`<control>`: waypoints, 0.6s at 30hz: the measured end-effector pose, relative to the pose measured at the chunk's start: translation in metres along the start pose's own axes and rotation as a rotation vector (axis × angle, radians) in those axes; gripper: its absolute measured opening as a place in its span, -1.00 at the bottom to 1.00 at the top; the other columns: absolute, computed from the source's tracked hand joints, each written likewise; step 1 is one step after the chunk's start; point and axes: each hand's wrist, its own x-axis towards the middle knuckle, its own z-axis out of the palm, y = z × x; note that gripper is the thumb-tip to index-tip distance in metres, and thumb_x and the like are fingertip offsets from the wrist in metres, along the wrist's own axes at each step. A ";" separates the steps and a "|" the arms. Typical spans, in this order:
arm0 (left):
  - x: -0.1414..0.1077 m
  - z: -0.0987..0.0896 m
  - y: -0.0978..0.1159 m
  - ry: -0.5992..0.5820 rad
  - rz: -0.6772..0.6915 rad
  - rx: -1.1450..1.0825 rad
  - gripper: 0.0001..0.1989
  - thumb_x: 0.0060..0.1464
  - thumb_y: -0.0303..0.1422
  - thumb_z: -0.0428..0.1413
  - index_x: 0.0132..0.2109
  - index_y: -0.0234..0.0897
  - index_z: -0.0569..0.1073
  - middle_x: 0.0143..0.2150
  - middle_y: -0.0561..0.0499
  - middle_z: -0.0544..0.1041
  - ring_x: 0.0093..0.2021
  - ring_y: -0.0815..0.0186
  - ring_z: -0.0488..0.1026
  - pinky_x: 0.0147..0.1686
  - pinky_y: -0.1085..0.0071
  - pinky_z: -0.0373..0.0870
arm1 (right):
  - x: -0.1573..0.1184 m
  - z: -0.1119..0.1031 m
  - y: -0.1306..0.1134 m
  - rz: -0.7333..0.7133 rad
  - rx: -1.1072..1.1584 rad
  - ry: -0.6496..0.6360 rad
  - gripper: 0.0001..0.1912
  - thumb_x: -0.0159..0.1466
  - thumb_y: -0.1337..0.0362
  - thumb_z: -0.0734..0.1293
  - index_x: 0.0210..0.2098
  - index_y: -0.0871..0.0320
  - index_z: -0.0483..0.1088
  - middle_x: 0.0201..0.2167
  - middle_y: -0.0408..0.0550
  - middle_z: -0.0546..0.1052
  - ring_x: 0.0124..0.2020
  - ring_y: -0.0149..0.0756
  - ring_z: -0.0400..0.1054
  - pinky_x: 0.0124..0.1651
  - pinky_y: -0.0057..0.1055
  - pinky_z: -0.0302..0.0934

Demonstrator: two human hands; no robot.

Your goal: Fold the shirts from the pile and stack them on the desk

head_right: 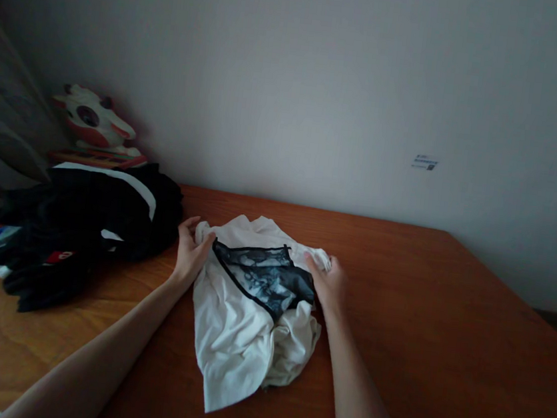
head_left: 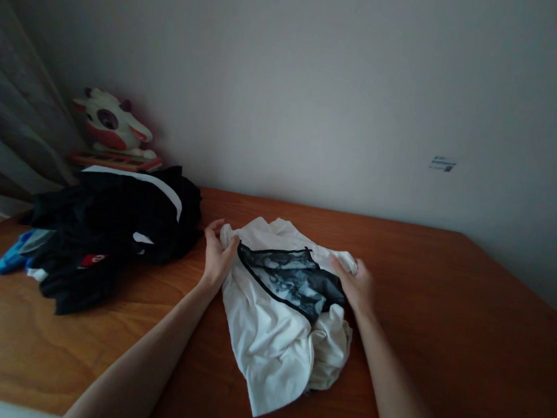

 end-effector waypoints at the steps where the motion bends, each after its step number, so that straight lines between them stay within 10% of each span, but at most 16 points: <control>1: 0.000 -0.001 0.001 -0.006 0.001 0.004 -0.52 -0.01 -0.25 0.27 0.04 -0.19 0.32 -0.03 -0.05 0.42 -0.04 0.24 0.44 0.03 0.29 0.36 | -0.001 0.001 0.000 -0.025 -0.052 -0.035 -0.37 -0.07 -0.35 0.43 -0.37 0.08 0.42 -0.40 0.01 0.59 -0.34 -0.09 0.46 -0.29 -0.29 0.26; 9: 0.006 -0.007 0.012 0.112 -0.087 -0.044 -0.69 0.06 -0.14 0.21 -0.15 -0.22 0.38 -0.27 0.05 0.44 -0.28 0.31 0.41 -0.23 0.40 0.35 | 0.003 0.007 0.019 -0.149 -0.110 -0.054 -0.58 0.04 -0.19 0.36 -0.44 0.04 0.38 -0.47 -0.05 0.54 -0.41 -0.14 0.39 -0.32 -0.30 0.16; 18: 0.029 -0.019 -0.003 0.418 -0.273 -0.142 -0.87 -0.07 -0.26 0.05 -0.38 -0.18 0.28 -0.42 0.15 0.25 -0.39 0.36 0.25 -0.34 0.40 0.25 | 0.031 -0.009 0.042 0.039 0.234 0.536 -0.60 0.17 -0.17 0.16 -0.27 0.01 0.11 -0.29 -0.13 0.35 -0.19 -0.19 0.31 -0.10 -0.26 0.22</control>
